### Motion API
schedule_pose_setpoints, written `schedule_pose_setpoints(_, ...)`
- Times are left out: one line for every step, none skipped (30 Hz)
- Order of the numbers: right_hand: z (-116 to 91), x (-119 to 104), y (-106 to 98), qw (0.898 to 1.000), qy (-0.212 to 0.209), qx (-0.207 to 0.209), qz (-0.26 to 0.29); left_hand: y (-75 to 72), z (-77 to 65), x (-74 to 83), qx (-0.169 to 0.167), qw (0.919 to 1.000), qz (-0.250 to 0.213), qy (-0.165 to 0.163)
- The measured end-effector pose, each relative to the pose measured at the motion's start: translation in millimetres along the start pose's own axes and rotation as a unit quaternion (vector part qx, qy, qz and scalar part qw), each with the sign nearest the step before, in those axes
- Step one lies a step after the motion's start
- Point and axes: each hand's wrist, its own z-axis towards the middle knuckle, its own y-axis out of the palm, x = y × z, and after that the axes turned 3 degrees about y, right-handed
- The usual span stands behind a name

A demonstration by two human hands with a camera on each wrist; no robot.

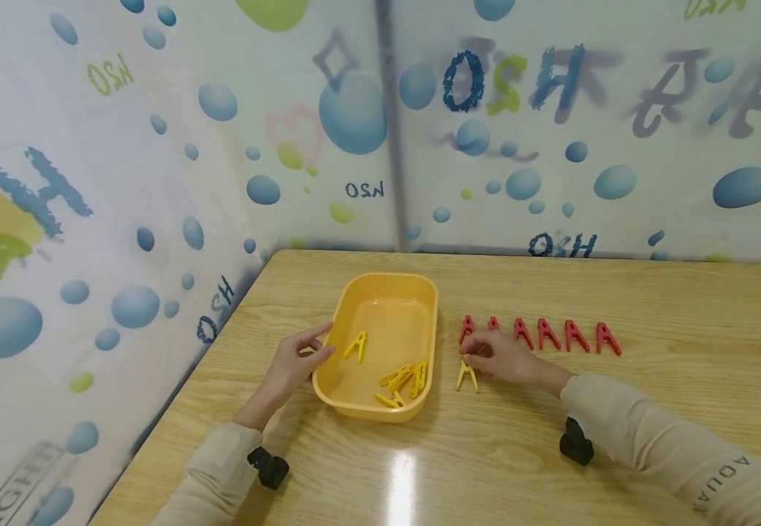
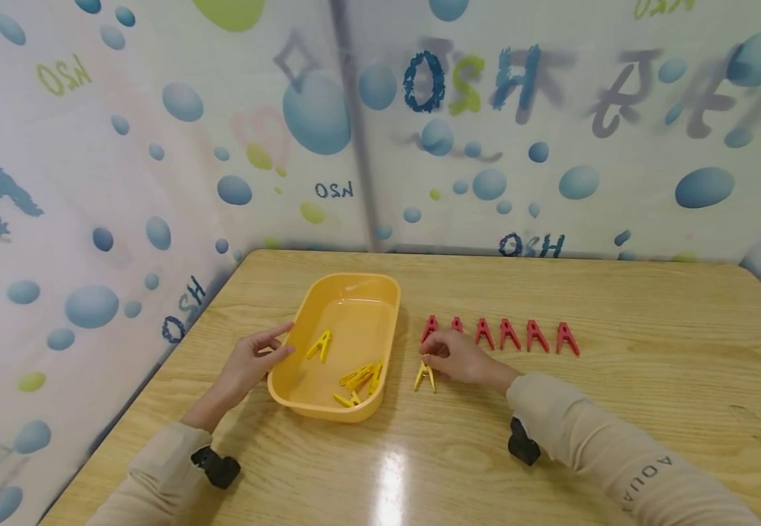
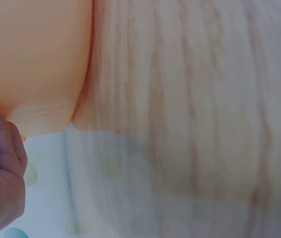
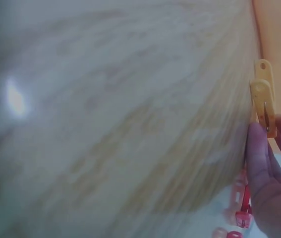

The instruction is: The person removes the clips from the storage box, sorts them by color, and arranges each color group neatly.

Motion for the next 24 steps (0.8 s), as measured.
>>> schedule_pose_setpoints(-0.1, 0.1, 0.3, 1.000, -0.004, 0.000, -0.003, 0.1, -1.1, 3.0, 0.000, 1.0000, 0.000, -0.002)
schedule_pose_setpoints(-0.2, 0.0, 0.5, 1.000, -0.007, -0.001, -0.006, 0.3, -2.2, 5.9, 0.000, 1.0000, 0.001, -0.004)
schedule_pose_setpoints(-0.2, 0.0, 0.8, 1.000, -0.009, -0.001, -0.009, 0.5, -3.6, 9.2, 0.000, 1.0000, 0.002, -0.004)
schedule_pose_setpoints(-0.3, 0.2, 1.1, 1.000, -0.011, -0.002, -0.012, 0.5, -4.5, 11.5, -0.001, 1.0000, 0.003, -0.004)
schedule_pose_setpoints(-0.2, 0.1, 1.4, 1.000, -0.011, -0.003, -0.012, 0.6, -5.1, 13.0, -0.001, 1.0000, 0.005, -0.005)
schedule_pose_setpoints(-0.1, 0.2, 1.7, 1.000, -0.012, -0.004, -0.013, 0.5, -5.1, 13.1, -0.001, 1.0000, 0.006, -0.005)
schedule_pose_setpoints(0.1, 0.2, 1.9, 1.000, -0.013, -0.005, -0.013, 0.4, -4.6, 12.0, -0.001, 1.0000, 0.005, -0.006)
schedule_pose_setpoints(0.2, 0.3, 2.0, 1.000, -0.014, -0.006, -0.013, 0.0, -3.7, 10.0, -0.002, 1.0000, 0.005, -0.005)
schedule_pose_setpoints(0.2, 0.3, 2.0, 1.000, -0.015, -0.008, -0.012, -0.4, -2.5, 7.4, -0.001, 1.0000, 0.004, -0.005)
schedule_pose_setpoints(0.1, 0.4, 2.0, 1.000, -0.016, -0.009, -0.009, -0.7, -0.9, 3.8, 0.000, 1.0000, 0.004, -0.006)
schedule_pose_setpoints(0.0, 0.5, 1.9, 1.000, -0.016, -0.010, -0.007, -0.7, 0.2, 1.1, 0.001, 1.0000, 0.004, -0.006)
schedule_pose_setpoints(-0.1, 0.7, 1.7, 1.000, -0.018, -0.011, -0.006, -0.7, 1.3, -1.5, 0.002, 1.0000, 0.006, -0.005)
schedule_pose_setpoints(-0.3, 1.0, 1.4, 1.000, -0.018, -0.013, -0.002, -0.5, 2.1, -3.7, 0.004, 1.0000, 0.007, -0.004)
schedule_pose_setpoints(-0.6, 1.5, 1.0, 1.000, -0.017, -0.016, 0.003, -0.3, 2.8, -5.3, 0.006, 0.9999, 0.010, -0.003)
schedule_pose_setpoints(-0.8, 1.8, 0.5, 1.000, -0.015, -0.018, 0.008, 0.1, 3.3, -6.5, 0.007, 0.9999, 0.012, -0.003)
schedule_pose_setpoints(-1.0, 2.3, -0.2, 1.000, -0.011, -0.020, 0.014, 0.5, 3.5, -7.2, 0.008, 0.9999, 0.014, -0.002)
schedule_pose_setpoints(-1.3, 2.6, -0.9, 1.000, -0.004, -0.020, 0.022, 0.8, 3.7, -7.6, 0.009, 0.9998, 0.015, -0.002)
schedule_pose_setpoints(-1.7, 2.4, -1.8, 0.999, 0.003, -0.020, 0.028, 0.9, 4.0, -8.1, 0.009, 0.9999, 0.015, -0.001)
schedule_pose_setpoints(-2.1, 2.0, -2.7, 0.999, 0.010, -0.021, 0.033, 1.0, 4.1, -8.3, 0.009, 0.9999, 0.014, -0.001)
schedule_pose_setpoints(-2.5, 1.3, -3.8, 0.999, 0.020, -0.020, 0.038, 1.0, 4.2, -8.3, 0.009, 0.9999, 0.013, -0.002)
schedule_pose_setpoints(-3.0, -0.3, -5.0, 0.999, 0.029, -0.018, 0.038, 0.9, 4.3, -8.2, 0.008, 0.9999, 0.011, -0.002)
schedule_pose_setpoints(-3.5, -2.0, -6.2, 0.998, 0.038, -0.015, 0.039, 0.8, 4.3, -8.0, 0.007, 0.9999, 0.009, -0.003)
schedule_pose_setpoints(-4.0, -3.9, -7.5, 0.998, 0.046, -0.012, 0.040, 0.7, 4.1, -7.5, 0.006, 1.0000, 0.006, -0.003)
schedule_pose_setpoints(-4.6, -6.1, -8.8, 0.998, 0.050, -0.011, 0.039, 0.4, 3.7, -6.5, 0.004, 1.0000, 0.003, -0.003)
